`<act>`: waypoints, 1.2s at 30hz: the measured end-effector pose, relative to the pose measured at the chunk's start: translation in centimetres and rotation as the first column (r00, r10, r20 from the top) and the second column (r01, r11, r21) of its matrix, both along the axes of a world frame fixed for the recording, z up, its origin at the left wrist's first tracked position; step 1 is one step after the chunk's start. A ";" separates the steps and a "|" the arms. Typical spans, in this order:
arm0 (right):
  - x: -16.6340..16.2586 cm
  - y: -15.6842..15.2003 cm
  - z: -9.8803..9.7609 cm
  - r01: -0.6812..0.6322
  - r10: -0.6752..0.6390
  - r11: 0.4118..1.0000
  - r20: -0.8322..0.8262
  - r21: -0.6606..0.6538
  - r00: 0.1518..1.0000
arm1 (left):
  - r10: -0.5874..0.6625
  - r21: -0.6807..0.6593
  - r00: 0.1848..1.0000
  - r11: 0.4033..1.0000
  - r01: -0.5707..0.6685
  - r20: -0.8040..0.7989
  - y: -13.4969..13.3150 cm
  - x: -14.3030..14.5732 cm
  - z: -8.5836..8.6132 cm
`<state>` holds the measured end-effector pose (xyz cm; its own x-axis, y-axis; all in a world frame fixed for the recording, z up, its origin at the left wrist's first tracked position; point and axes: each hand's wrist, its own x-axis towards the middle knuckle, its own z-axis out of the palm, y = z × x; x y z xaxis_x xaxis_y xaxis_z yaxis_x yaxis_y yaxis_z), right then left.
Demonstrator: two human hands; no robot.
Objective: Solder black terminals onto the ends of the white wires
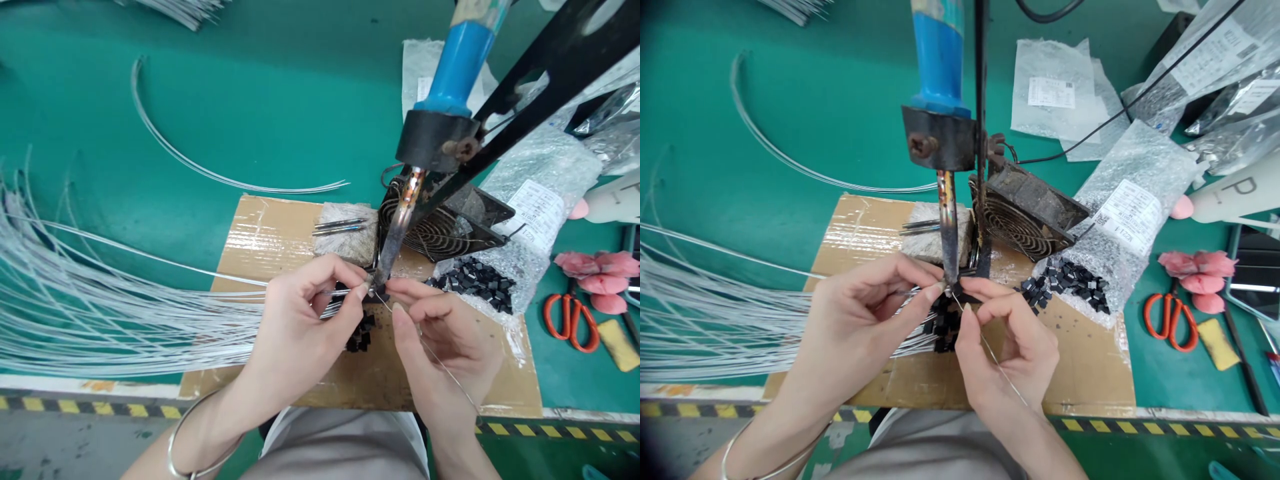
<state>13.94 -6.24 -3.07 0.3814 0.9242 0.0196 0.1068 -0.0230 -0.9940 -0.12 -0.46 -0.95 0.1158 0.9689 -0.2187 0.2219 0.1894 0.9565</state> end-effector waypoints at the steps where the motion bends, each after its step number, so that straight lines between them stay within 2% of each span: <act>1: 0.0 0.0 -0.1 -0.004 0.004 1.000 0.007 0.018 1.000 | 0.000 0.002 1.000 1.000 0.000 0.001 0.0 0.0 0.0; 8: 0.2 -0.2 -0.4 -0.010 0.010 0.999 0.001 0.032 1.000 | -0.010 0.011 1.000 1.000 0.010 -0.002 0.0 0.1 -0.1; 14: -0.1 -0.1 -0.2 0.015 -0.015 1.000 -0.011 -0.020 1.000 | -0.015 0.004 1.000 1.000 0.015 0.003 0.0 0.1 -0.2; 24: 0.0 0.0 -0.4 -0.014 0.013 0.999 0.031 0.050 0.999 | 0.000 0.018 1.000 1.000 0.000 0.000 0.0 0.2 -0.1; 36: 0.1 -0.2 -0.6 -0.016 0.010 0.998 0.090 0.067 0.996 | -0.001 0.021 1.000 1.000 0.000 0.025 -0.1 0.3 -0.3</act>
